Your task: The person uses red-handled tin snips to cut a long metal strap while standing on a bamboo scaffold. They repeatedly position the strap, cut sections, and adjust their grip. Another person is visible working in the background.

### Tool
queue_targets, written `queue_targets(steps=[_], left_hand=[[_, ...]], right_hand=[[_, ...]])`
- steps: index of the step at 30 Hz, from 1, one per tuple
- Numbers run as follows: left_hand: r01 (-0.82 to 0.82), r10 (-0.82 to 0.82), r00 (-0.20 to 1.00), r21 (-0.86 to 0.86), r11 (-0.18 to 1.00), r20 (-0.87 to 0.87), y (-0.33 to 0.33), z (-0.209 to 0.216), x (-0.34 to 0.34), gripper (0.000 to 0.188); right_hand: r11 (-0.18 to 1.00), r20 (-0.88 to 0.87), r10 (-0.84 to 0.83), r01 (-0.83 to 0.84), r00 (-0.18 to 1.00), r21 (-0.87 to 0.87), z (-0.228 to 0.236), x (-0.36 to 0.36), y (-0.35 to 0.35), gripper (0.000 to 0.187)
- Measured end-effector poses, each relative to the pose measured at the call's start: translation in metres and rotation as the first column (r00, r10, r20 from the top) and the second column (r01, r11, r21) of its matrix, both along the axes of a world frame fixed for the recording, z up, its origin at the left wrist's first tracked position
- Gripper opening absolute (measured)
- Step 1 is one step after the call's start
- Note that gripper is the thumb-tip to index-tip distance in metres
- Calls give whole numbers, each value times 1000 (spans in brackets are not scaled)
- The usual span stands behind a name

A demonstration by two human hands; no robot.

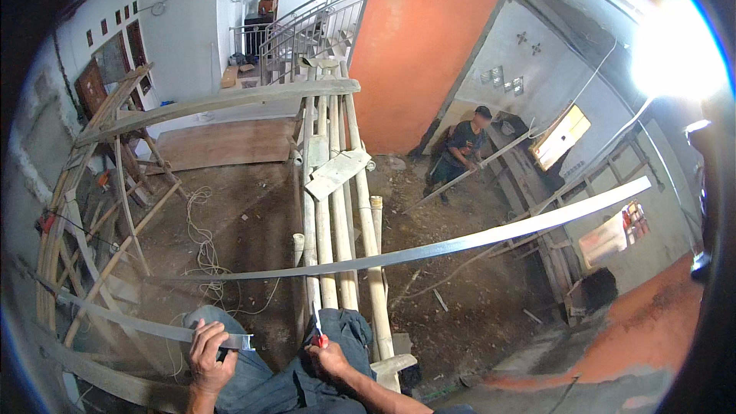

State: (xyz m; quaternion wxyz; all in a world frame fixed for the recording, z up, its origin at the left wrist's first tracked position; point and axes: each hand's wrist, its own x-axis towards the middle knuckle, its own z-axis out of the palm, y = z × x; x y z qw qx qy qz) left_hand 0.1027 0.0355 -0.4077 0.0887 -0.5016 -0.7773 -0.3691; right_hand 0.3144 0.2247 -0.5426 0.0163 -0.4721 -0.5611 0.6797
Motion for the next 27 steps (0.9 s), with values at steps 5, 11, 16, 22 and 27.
queue_targets(steps=[5,11,16,22,27], left_hand=[[83,-83,996,7,996,-29,-1,0,-2,34],[112,-111,993,10,994,-47,-4,-4,-3,39],[118,-118,990,-1,993,-77,-2,-3,-2,34],[130,-132,983,-25,991,-125,-1,6,2,27],[143,-144,977,-18,990,-159,-4,6,2,30]], right_hand=[[939,41,-191,194,981,-285,-14,3,2,18],[986,60,-34,43,998,-159,-24,3,3,28],[958,-4,-203,198,979,-209,-19,-4,18,27],[728,-454,-650,670,609,-144,100,7,185,48],[554,-693,-646,821,321,-136,258,67,323,46]])
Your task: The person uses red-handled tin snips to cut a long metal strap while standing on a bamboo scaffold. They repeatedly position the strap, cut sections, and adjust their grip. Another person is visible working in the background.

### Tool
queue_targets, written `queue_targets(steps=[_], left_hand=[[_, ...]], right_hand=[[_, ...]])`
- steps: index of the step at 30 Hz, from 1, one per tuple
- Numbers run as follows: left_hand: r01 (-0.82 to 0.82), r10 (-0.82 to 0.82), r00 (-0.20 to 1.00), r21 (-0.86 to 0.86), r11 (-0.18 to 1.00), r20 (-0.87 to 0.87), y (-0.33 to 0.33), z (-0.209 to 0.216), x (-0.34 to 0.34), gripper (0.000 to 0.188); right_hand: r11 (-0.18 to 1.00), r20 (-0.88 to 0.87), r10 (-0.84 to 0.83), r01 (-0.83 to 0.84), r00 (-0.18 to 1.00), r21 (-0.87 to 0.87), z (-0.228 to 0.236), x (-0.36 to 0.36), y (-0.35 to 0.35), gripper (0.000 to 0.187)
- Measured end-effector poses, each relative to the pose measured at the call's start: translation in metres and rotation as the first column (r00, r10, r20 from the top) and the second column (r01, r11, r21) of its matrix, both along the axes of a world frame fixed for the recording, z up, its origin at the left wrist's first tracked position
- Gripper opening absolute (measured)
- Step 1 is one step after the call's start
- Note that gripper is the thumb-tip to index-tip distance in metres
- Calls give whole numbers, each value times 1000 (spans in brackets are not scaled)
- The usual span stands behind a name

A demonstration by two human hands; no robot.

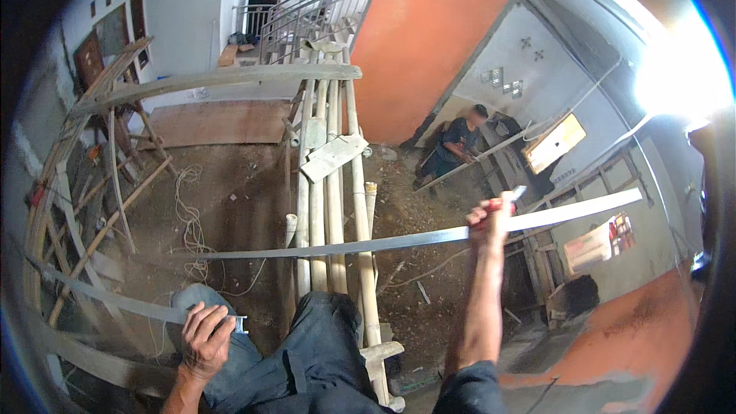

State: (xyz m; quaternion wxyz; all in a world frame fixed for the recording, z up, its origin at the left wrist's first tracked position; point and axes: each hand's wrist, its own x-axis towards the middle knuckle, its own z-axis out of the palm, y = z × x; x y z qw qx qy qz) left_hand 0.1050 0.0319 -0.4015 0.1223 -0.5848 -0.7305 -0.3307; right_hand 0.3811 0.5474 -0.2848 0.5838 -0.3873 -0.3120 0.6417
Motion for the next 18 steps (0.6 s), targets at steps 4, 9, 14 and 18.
queue_targets(steps=[4,9,14,18], left_hand=[[4,-4,1000,0,1000,-5,1,0,0,28],[23,-23,1000,-14,1000,2,3,0,-1,33],[33,-33,999,-37,999,-3,-1,-5,-3,43],[26,-26,1000,-63,998,8,-2,-7,-3,47]], right_hand=[[996,58,-83,81,995,35,52,18,12,42],[992,68,58,-65,996,105,34,61,-29,35],[969,-195,-233,245,953,38,21,169,-82,36],[727,-267,-657,686,705,21,15,229,-125,49]])
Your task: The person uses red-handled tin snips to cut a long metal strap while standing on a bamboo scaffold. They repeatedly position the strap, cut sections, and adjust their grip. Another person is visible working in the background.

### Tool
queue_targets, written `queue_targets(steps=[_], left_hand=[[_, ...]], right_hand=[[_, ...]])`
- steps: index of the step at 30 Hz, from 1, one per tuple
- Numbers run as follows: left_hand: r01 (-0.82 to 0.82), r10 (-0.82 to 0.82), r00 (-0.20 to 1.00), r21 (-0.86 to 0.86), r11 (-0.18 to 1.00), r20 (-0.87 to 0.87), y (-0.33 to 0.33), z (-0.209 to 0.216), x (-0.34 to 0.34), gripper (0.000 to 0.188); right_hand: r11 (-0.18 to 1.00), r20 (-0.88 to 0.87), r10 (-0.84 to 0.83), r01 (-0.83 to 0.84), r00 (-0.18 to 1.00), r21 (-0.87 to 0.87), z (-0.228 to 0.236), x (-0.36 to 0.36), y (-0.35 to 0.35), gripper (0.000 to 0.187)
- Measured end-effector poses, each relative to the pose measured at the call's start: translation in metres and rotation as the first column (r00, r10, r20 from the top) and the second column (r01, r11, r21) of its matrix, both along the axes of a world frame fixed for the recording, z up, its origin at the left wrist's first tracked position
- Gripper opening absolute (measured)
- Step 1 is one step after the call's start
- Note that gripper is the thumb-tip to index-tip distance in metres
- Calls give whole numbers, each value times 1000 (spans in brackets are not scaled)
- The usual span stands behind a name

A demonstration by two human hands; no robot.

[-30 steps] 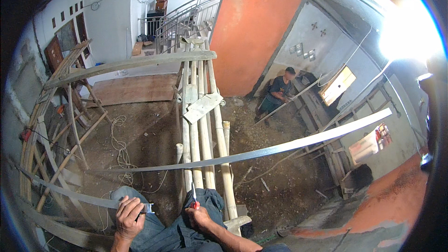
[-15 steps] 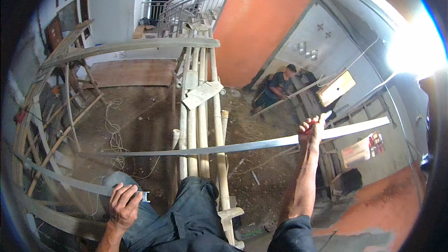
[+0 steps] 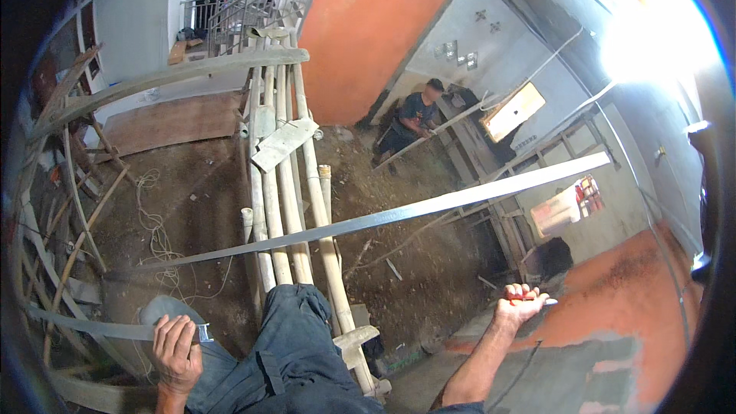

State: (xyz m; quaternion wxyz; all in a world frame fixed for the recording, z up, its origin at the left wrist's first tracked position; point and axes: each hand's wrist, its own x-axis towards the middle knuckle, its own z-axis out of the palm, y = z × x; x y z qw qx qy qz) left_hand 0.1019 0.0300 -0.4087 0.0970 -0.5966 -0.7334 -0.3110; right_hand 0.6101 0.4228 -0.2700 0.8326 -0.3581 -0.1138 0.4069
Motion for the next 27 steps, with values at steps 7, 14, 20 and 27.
queue_targets(steps=[7,14,20,27], left_hand=[[30,-30,1000,-27,999,-2,1,-5,-4,52],[44,-44,999,0,999,-16,-1,-9,-5,52],[7,-7,999,4,1000,47,0,0,1,45],[27,-27,1000,13,1000,8,3,6,-2,51]], right_hand=[[916,143,401,-396,905,-61,17,-38,-20,31],[744,122,660,-667,741,24,33,-103,-18,35],[744,47,623,-611,781,271,58,-49,-28,31],[750,436,-65,-244,898,615,89,-73,-59,51]])
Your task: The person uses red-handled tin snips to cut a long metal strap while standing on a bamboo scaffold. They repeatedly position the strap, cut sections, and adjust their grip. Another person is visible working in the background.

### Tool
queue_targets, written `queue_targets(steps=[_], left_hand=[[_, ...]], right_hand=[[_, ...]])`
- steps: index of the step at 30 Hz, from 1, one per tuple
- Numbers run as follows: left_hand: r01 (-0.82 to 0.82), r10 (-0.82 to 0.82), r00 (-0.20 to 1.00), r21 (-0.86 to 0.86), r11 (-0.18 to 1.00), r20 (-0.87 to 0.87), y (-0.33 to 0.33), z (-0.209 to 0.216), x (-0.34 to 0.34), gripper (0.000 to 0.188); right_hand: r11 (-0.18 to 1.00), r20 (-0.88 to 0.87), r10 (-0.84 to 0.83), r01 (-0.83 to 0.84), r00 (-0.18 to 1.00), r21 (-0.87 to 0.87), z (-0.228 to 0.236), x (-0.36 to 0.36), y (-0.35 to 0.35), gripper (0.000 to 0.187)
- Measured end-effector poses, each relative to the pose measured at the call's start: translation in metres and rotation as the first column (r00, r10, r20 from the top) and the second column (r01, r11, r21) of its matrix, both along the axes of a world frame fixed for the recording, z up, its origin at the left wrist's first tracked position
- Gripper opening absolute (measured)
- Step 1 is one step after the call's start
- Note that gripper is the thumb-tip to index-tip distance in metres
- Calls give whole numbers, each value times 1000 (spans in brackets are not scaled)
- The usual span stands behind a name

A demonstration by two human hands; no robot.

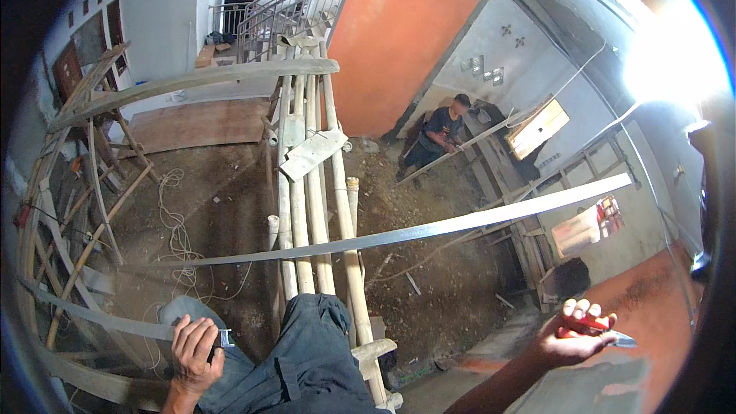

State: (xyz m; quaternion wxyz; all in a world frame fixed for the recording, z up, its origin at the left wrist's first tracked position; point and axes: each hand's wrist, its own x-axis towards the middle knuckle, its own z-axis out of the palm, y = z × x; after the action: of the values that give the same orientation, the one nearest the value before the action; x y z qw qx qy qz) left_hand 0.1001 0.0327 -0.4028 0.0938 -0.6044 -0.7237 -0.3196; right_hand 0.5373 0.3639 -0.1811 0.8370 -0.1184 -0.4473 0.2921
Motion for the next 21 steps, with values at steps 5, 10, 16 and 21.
queue_targets(steps=[5,10,16,21], left_hand=[[-8,8,1000,-9,1000,-14,-2,-5,-1,50],[-6,6,1000,-16,1000,0,-1,-7,0,51],[7,-6,1000,-42,999,11,-3,-4,-2,54],[6,-7,1000,-53,999,-14,-2,-6,-5,55]], right_hand=[[991,301,113,-85,947,-103,-64,-95,-21,47],[586,385,738,-244,554,-773,-199,-193,-80,28],[184,191,930,50,315,-982,-300,-218,-124,48],[377,382,893,70,236,-924,-324,-211,-134,50]])
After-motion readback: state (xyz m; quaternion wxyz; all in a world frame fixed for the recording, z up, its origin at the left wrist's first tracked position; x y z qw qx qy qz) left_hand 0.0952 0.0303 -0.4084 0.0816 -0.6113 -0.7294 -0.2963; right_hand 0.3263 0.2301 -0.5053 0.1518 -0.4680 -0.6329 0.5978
